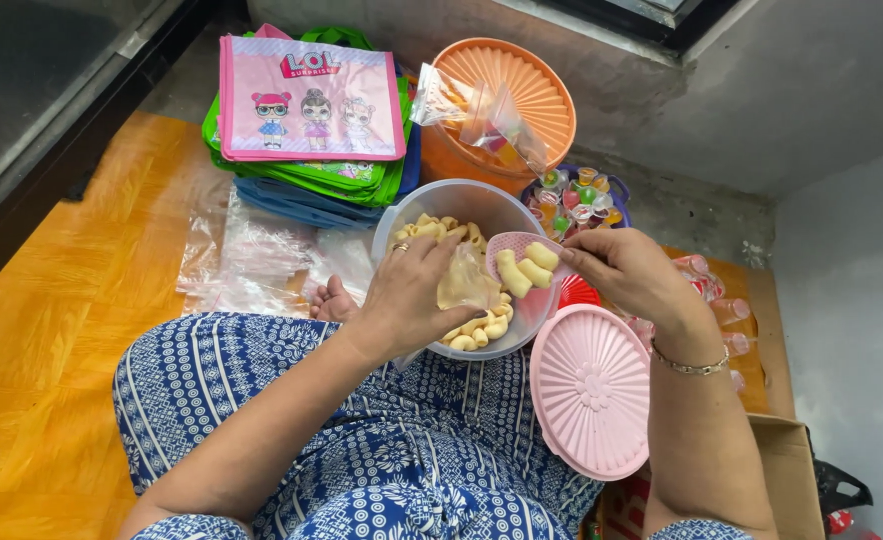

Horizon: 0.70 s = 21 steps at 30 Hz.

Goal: The person is scooping snacks from a large bowl into small plastic bags and preparing them for packaging.

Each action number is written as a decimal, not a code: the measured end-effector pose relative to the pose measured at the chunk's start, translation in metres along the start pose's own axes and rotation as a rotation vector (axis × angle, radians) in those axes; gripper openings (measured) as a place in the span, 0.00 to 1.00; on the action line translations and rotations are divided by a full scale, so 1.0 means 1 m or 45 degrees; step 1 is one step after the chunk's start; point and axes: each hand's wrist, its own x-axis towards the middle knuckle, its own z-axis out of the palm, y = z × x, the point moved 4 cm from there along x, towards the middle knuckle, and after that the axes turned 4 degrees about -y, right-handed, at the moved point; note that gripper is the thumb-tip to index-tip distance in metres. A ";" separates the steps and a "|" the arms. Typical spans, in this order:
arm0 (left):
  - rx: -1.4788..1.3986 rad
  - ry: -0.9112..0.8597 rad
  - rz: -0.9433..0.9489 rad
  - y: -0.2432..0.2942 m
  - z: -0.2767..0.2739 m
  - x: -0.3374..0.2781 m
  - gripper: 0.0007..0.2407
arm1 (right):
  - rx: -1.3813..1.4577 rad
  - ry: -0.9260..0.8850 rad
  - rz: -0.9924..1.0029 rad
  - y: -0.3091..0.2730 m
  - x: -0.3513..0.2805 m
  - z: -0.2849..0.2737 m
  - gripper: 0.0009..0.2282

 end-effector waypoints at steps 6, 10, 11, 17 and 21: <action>-0.184 0.084 0.027 0.000 0.010 0.009 0.30 | -0.682 0.040 0.070 -0.026 -0.001 -0.005 0.10; -0.302 0.113 -0.003 0.002 0.012 0.016 0.30 | -0.916 0.116 -0.005 -0.039 -0.001 0.003 0.09; -0.382 0.105 -0.007 0.004 0.011 0.017 0.29 | -1.041 0.258 -0.160 -0.039 0.000 0.006 0.09; -0.496 0.253 0.042 0.000 0.014 0.023 0.26 | -1.309 0.736 -0.588 -0.045 -0.007 0.005 0.06; -0.482 0.370 0.047 -0.011 0.020 0.023 0.27 | -1.396 0.876 -0.517 -0.060 -0.027 -0.013 0.05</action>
